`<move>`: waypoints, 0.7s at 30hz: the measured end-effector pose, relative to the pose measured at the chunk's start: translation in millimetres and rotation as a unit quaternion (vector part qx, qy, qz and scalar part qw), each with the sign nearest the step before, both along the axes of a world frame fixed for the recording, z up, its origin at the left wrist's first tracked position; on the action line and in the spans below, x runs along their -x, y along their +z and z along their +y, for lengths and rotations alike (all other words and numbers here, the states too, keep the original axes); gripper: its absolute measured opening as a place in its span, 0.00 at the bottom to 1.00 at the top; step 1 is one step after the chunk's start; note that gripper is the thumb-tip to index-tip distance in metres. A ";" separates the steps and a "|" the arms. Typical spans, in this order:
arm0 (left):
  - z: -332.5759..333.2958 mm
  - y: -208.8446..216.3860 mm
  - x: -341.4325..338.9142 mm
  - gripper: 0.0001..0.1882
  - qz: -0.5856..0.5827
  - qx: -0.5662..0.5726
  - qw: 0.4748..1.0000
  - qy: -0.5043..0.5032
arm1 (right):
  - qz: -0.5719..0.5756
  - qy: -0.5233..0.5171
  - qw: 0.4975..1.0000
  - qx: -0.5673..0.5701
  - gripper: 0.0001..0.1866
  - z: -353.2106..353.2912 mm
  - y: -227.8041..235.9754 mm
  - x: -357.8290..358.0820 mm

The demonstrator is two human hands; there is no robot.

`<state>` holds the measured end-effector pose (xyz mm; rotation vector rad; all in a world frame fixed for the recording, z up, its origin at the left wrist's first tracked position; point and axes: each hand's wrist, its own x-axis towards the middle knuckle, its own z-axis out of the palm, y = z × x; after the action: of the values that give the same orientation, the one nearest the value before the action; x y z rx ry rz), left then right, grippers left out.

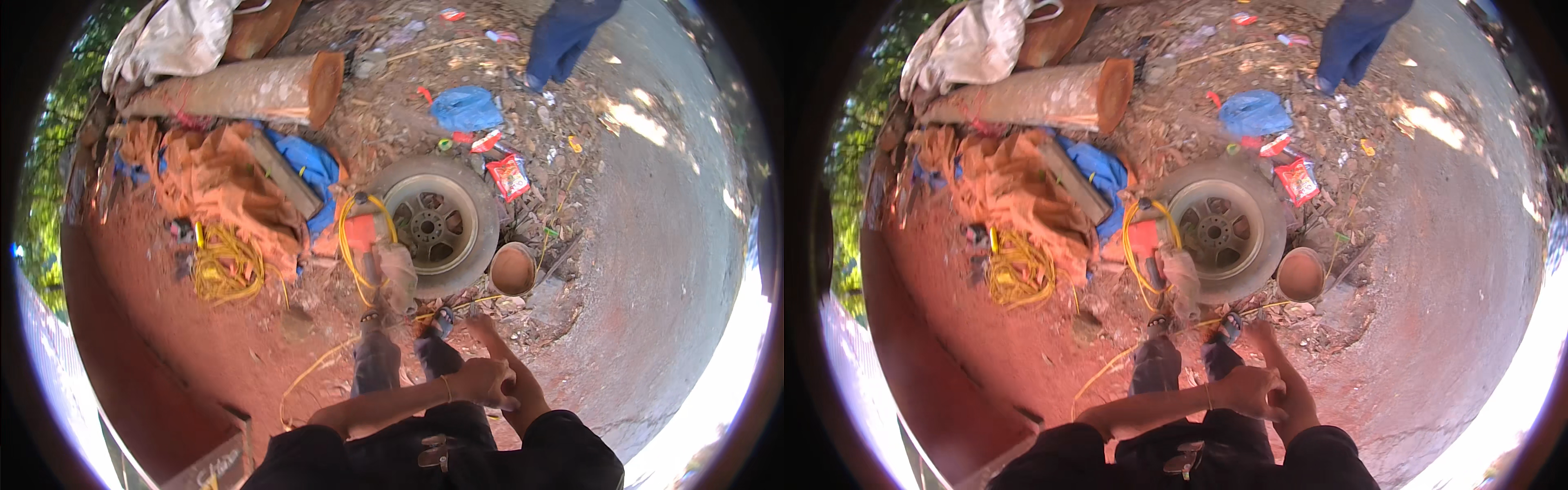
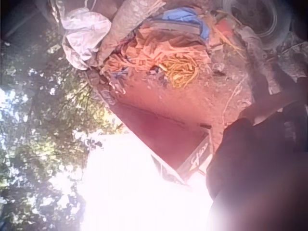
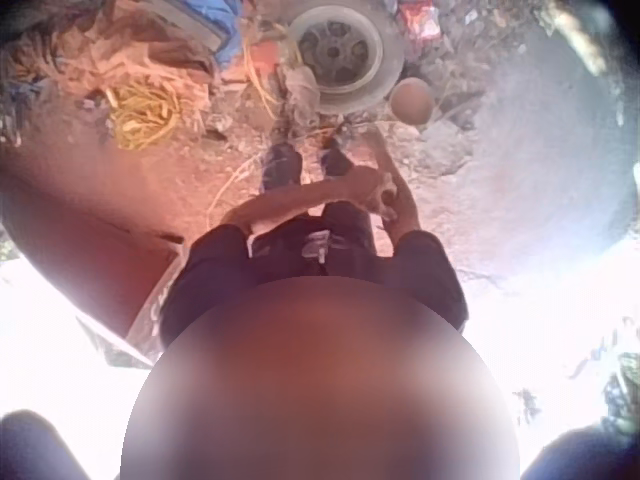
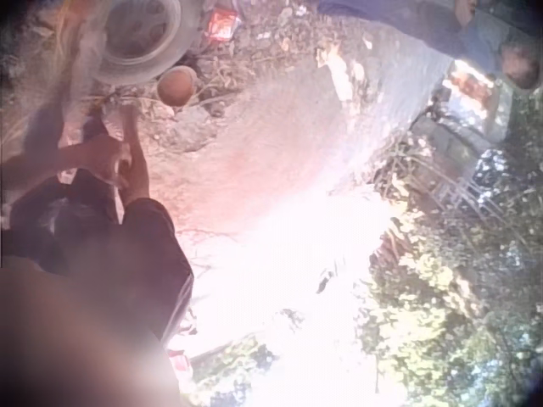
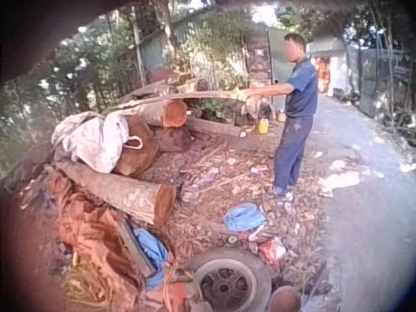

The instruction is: The person untangles and coils a yellow cable, then ties it with a red string. They later coil a brown cable and hang it on a metal stand. The person walks to a nearby structure and hands the yellow cable to another person.

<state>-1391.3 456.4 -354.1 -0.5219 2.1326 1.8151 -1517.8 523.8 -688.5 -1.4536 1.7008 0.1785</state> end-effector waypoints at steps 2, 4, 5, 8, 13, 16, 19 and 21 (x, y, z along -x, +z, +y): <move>3.6 9.7 -7.5 0.33 -0.033 -0.065 0.997 0.039 | 0.064 0.205 0.976 0.049 0.08 -3.9 0.9 14.4; 12.0 15.5 -12.9 0.32 -0.017 -0.002 0.999 0.052 | 0.075 0.258 0.962 0.044 0.09 -2.1 2.7 22.1; 17.8 17.1 -14.2 0.31 -0.012 -0.011 0.997 0.071 | 0.042 0.215 0.975 0.024 0.10 -1.3 3.0 23.9; 33.2 10.4 -20.5 0.28 0.000 -0.006 0.994 0.105 | -0.096 -0.135 0.982 -0.092 0.14 11.8 5.3 18.5; 63.9 1.5 -47.8 0.31 0.022 0.055 0.989 0.134 | -0.070 -0.117 0.981 -0.138 0.18 52.4 27.7 -15.0; 83.9 -1.9 -88.8 0.36 -0.023 0.048 0.981 0.189 | -0.039 -0.120 0.968 -0.218 0.18 57.6 45.4 -53.3; 119.9 0.5 -124.7 0.41 0.035 -0.051 0.958 0.279 | -0.026 -0.093 0.973 -0.208 0.17 61.2 59.7 -102.4; 140.6 -3.1 -139.9 0.45 0.056 -0.007 0.954 0.295 | -0.018 -0.035 0.977 -0.211 0.17 58.8 69.8 -134.2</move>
<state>-1251.3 597.0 -357.2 -1.1835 2.1856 2.1948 -1383.6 582.6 -618.8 -1.0739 1.5650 0.4448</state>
